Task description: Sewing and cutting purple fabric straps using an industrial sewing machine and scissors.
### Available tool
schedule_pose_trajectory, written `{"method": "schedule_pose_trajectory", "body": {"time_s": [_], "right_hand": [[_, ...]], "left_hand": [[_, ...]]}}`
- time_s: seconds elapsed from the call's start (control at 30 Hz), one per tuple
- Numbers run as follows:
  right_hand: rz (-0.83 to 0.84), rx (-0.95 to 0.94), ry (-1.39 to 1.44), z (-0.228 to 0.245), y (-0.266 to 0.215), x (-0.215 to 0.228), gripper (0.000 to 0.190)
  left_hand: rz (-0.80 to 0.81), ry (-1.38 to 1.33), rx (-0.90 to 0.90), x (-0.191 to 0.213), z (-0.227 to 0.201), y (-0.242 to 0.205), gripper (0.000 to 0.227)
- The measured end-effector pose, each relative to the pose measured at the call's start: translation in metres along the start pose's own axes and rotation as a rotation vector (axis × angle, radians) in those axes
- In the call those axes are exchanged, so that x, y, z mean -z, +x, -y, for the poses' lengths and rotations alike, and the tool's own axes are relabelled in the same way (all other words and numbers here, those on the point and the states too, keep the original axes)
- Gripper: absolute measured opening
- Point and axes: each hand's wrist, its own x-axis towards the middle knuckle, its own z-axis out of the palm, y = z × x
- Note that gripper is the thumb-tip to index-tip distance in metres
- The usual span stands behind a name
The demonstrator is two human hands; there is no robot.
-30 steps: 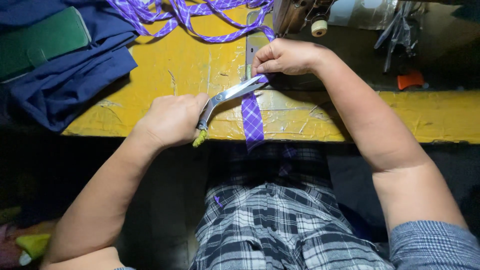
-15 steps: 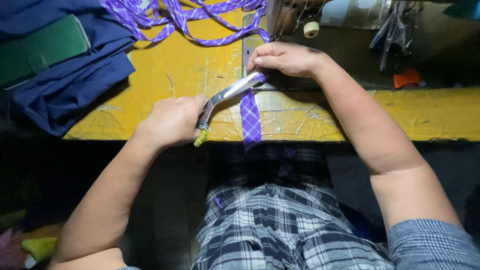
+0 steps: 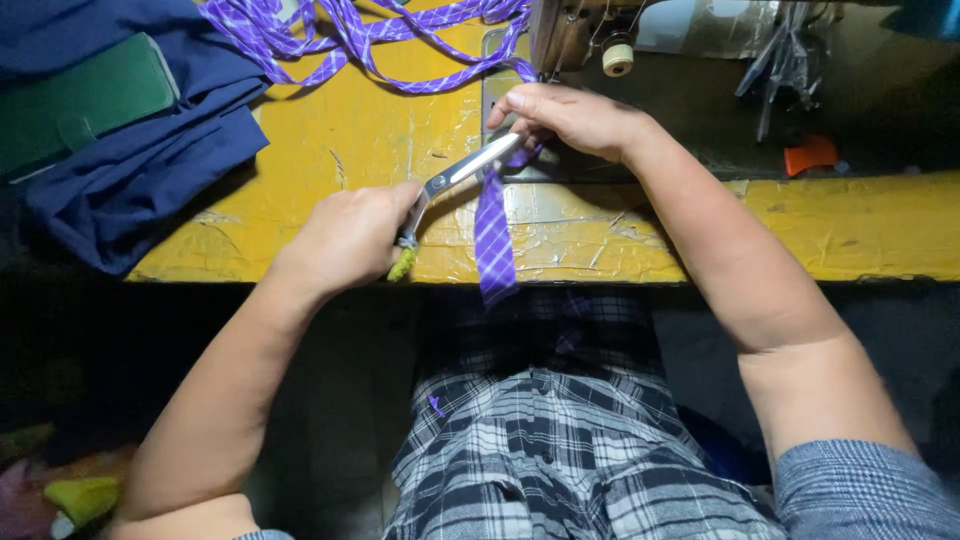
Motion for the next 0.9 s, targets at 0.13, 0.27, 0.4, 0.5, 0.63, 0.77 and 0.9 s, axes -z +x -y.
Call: {"method": "schedule_pose_trajectory", "body": {"time_s": [0.13, 0.27, 0.4, 0.5, 0.63, 0.77, 0.9], "right_hand": [[-0.033, 0.146, -0.421, 0.011, -0.037, -0.019, 0.036], [-0.121, 0.486, -0.803, -0.009, -0.091, -0.059, 0.035], [-0.116, 0.579, -0.858, 0.015, -0.127, -0.068, 0.031], [-0.165, 0.643, -0.766, 0.014, -0.132, -0.054, 0.029], [-0.297, 0.616, -0.859, 0.008, -0.115, -0.017, 0.023], [-0.302, 0.641, -1.022, -0.005, -0.083, 0.012, 0.029], [-0.466, 0.507, -1.091, -0.041, -0.059, 0.023, 0.024]], "left_hand": [[-0.028, -0.075, 0.047, 0.031, 0.008, -0.034, 0.051], [0.057, -0.045, 0.273, 0.027, 0.053, -0.044, 0.063], [0.090, -0.061, 0.341, 0.016, 0.082, -0.025, 0.052], [0.191, -0.108, 0.508, 0.035, 0.066, -0.020, 0.030], [0.041, 0.212, 0.438, 0.022, 0.048, -0.009, 0.026], [-0.833, 0.247, -0.222, -0.026, -0.012, 0.031, 0.023], [-0.760, 0.178, -0.351, -0.053, -0.081, 0.069, 0.057]]}}
